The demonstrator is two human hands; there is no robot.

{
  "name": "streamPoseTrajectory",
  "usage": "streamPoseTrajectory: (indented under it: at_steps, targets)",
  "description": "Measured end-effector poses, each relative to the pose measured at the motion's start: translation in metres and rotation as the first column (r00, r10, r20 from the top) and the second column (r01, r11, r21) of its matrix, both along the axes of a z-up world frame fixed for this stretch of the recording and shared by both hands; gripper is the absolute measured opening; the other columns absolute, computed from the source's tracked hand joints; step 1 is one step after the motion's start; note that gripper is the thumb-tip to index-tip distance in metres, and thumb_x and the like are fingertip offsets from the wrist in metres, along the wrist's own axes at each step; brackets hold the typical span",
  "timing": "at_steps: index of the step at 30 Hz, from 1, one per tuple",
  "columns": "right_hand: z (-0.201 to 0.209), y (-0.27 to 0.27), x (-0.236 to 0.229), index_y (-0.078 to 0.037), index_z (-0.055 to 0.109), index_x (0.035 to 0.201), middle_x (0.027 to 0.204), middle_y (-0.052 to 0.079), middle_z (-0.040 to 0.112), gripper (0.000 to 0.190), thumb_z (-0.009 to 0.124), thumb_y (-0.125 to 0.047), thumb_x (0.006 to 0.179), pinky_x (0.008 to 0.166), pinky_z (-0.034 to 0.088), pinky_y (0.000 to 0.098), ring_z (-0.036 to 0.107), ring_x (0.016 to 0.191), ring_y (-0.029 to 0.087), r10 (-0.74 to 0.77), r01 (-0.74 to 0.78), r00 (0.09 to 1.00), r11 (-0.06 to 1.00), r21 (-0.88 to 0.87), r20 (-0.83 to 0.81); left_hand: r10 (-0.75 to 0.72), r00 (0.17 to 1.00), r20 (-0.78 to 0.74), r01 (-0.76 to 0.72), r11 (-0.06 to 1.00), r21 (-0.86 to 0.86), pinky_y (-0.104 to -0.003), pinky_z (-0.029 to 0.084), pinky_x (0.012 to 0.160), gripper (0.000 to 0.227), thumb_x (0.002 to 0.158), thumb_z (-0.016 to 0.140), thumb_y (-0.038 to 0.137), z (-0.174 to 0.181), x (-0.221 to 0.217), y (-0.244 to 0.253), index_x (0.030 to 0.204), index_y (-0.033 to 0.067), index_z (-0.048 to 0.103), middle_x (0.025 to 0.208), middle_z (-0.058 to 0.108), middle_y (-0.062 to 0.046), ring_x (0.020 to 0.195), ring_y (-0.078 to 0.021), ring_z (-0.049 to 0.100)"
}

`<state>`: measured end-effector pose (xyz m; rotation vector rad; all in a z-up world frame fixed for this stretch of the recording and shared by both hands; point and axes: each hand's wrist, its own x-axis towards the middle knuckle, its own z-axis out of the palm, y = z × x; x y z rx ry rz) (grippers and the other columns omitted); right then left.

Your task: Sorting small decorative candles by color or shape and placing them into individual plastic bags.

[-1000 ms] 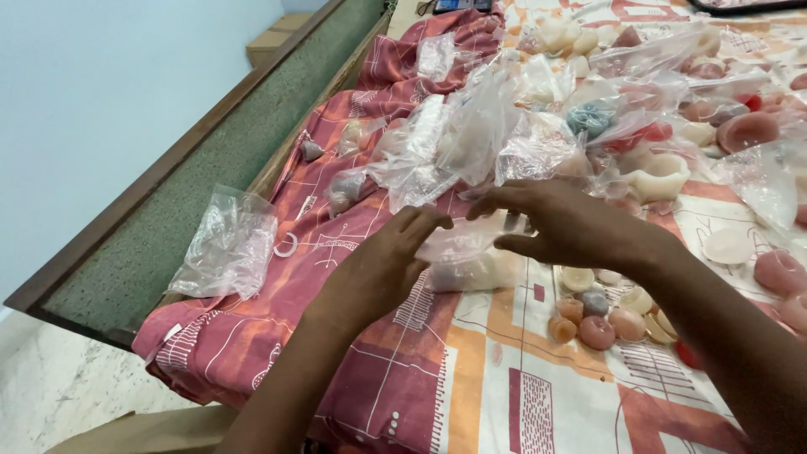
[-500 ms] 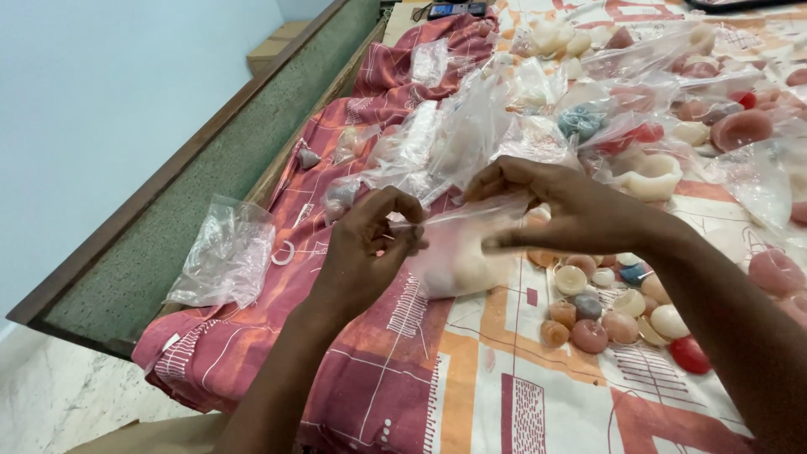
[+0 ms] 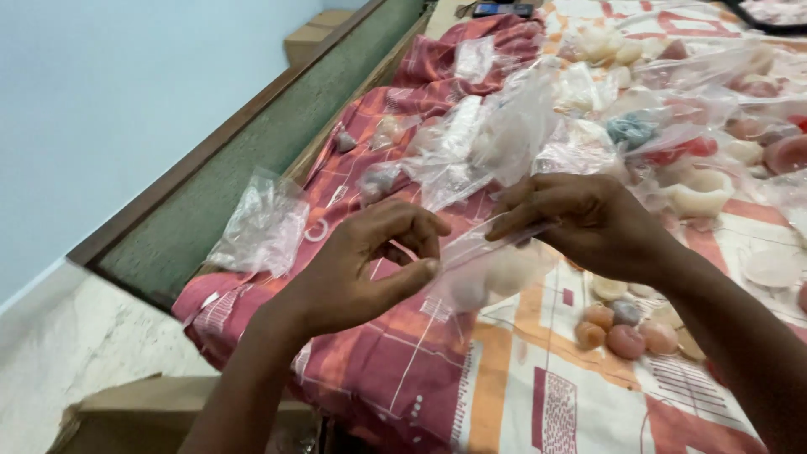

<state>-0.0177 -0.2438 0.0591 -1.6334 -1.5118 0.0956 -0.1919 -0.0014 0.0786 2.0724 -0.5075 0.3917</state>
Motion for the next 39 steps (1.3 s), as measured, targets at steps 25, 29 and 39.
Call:
streamPoseTrajectory:
  at_steps: [25,29,39]
  targets:
    - [-0.147,0.264,-0.265,-0.007,0.065,0.108,0.101,0.011,0.066,0.03,0.064,-0.007,0.078,0.08,0.057,0.0473,0.07,0.095,0.035,0.541,-0.535,0.705,0.83,-0.157,0.458,0.867,0.297,-0.4,-0.68,0.486,0.548,-0.048,0.052,0.088,0.04,0.075,0.081,0.015,-0.135,-0.292,0.075,0.113,0.0102,0.07,0.112,0.07,-0.014,0.108,-0.036,0.066]
    - [-0.108,0.23,-0.238,-0.009,0.062,0.112,0.117,0.009,0.066,0.02,0.06,-0.011,0.093,0.078,0.058,0.0429,0.07,0.098,0.031,0.543,-0.507,0.767,0.84,-0.194,0.342,0.856,0.442,-0.267,-0.733,0.517,0.443,-0.045,0.055,0.087,0.032,0.078,0.075,0.012,-0.137,-0.238,0.093,0.11,0.0128,0.07,0.104,0.073,-0.015,0.106,-0.0355,0.069]
    - [-0.025,0.099,-0.091,-0.015,0.066,0.104,0.09,0.0,0.074,0.02,0.066,-0.001,0.09,0.064,0.058,0.0341,0.075,0.077,0.02,0.067,-0.061,0.935,0.998,-0.026,0.347,0.45,0.892,0.037,-0.433,0.83,0.352,-0.04,0.056,0.081,0.037,0.079,0.075,0.013,-0.048,-0.04,0.032,0.116,0.0168,0.07,0.109,0.074,-0.004,0.103,-0.0273,0.072]
